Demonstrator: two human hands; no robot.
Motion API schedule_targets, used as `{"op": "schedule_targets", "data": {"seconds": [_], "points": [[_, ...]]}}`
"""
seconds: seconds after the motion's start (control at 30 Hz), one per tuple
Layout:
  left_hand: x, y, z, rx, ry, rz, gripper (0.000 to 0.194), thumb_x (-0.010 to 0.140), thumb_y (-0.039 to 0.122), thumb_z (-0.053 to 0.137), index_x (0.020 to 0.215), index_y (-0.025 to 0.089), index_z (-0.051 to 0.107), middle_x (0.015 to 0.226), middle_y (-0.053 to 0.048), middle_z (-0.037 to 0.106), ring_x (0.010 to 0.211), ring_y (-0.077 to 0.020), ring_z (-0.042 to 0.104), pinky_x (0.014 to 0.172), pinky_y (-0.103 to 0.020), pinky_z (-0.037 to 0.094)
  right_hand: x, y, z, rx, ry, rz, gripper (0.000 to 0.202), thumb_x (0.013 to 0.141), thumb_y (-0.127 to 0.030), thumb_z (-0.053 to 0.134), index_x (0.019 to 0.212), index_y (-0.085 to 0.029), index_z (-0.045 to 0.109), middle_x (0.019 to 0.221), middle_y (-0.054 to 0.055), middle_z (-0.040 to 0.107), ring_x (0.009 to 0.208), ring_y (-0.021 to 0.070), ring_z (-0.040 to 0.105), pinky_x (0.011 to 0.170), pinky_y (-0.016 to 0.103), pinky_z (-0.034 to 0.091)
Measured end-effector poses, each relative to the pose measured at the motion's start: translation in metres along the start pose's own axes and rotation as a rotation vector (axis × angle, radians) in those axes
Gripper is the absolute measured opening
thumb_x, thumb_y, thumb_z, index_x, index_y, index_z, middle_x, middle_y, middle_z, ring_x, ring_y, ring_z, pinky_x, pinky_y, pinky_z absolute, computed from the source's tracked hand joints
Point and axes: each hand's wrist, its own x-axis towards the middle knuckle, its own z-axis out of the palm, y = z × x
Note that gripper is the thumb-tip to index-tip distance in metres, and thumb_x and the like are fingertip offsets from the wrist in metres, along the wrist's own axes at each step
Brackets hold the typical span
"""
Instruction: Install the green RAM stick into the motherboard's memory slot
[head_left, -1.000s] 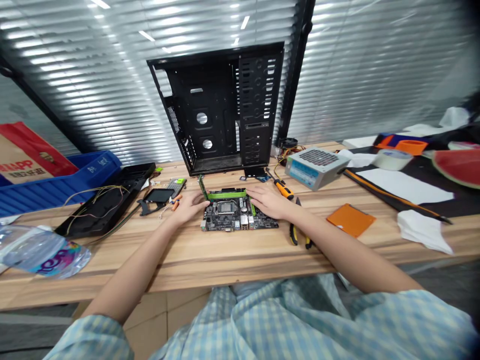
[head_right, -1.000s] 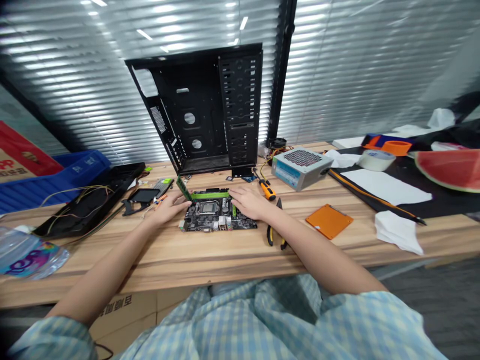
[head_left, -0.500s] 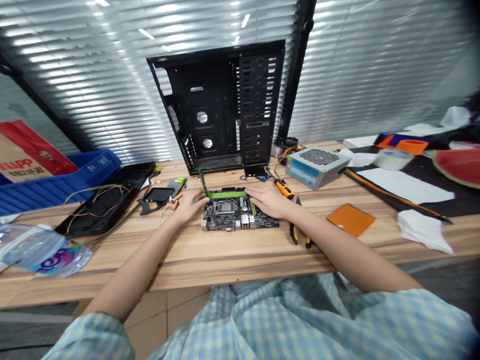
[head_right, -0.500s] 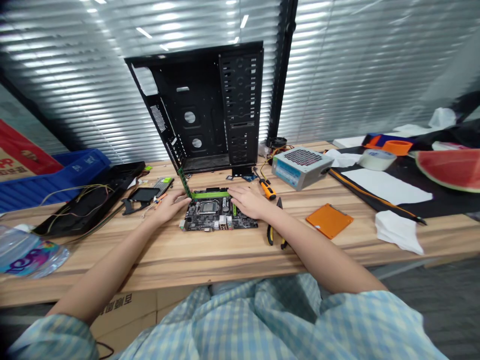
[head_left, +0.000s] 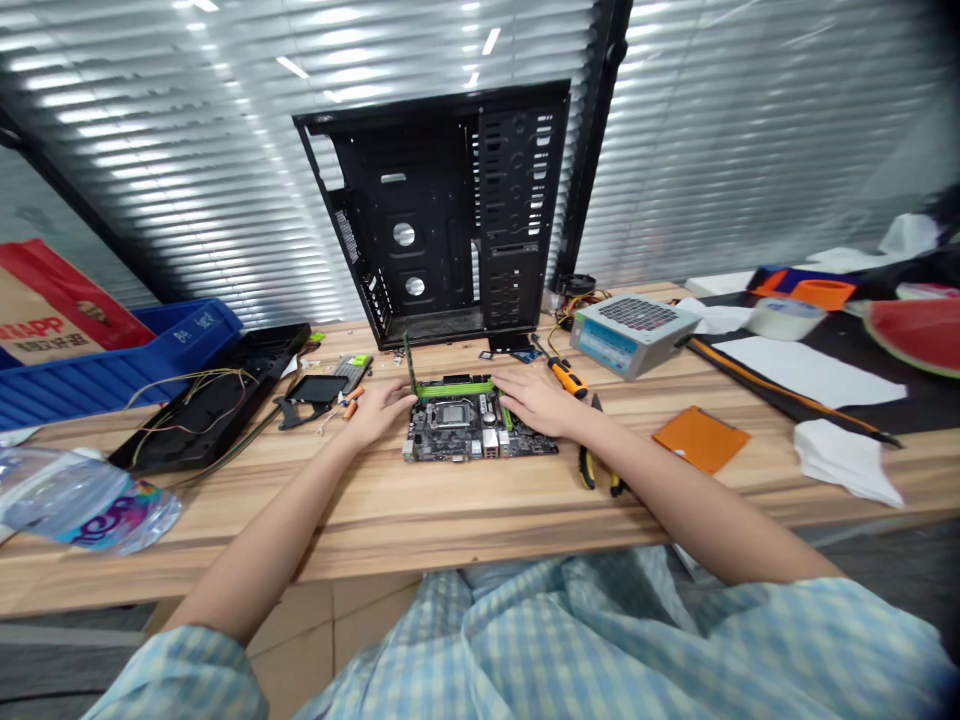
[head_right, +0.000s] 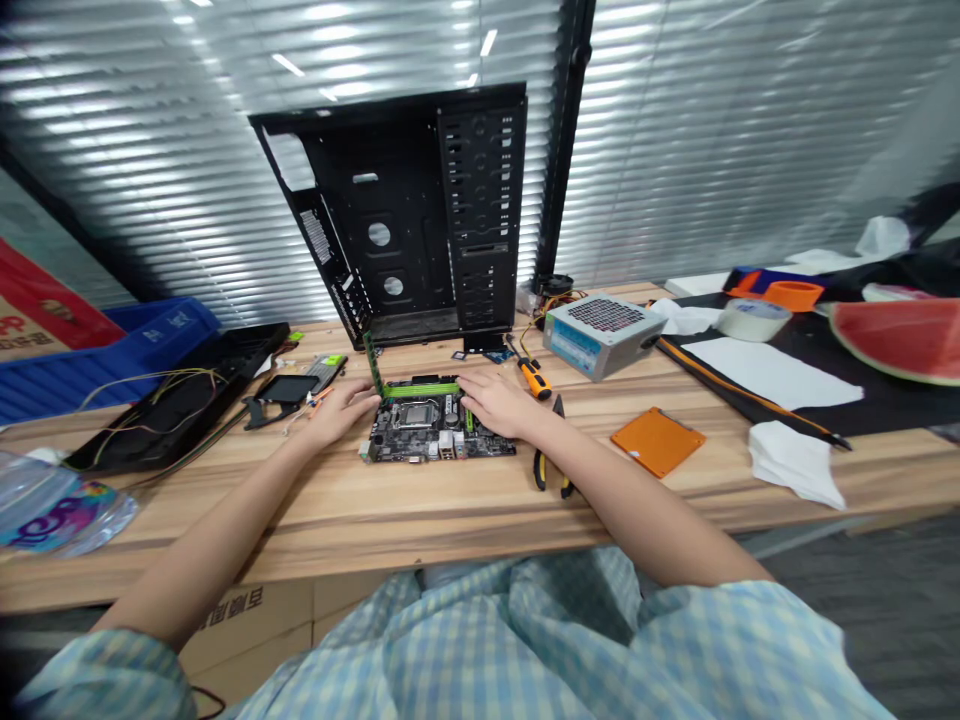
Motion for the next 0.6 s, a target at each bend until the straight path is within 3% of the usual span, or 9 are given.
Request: {"op": "schedule_targets", "data": {"seconds": [0.3,0.6], "points": [[0.0,-0.012,0.003,-0.013,0.019,-0.02,0.059,0.081,0.053,0.061,0.125,0.014,0.059,0.125,-0.014,0.063,0.118,-0.0326,0.055,0.105,-0.047,0.037,0.0,-0.001,0.001,0.03,0.002,0.032,0.048,0.097,-0.034,0.036,0.135,-0.009,0.05,0.139,0.02,0.05,0.131,0.0283,0.046,0.109,0.048,0.038],[0.001,-0.015,0.006,-0.035,0.022,-0.046,0.059,0.08,0.054,0.062,0.123,0.014,0.059,0.128,-0.014,0.061,0.121,-0.0318,0.053,0.107,-0.047,0.035,-0.001,-0.002,0.0,0.027,-0.018,0.029,0.048,0.097,-0.035,0.035,0.135,-0.009,0.051,0.139,0.02,0.05,0.13,0.0286,0.046,0.109,0.049,0.038]]}}
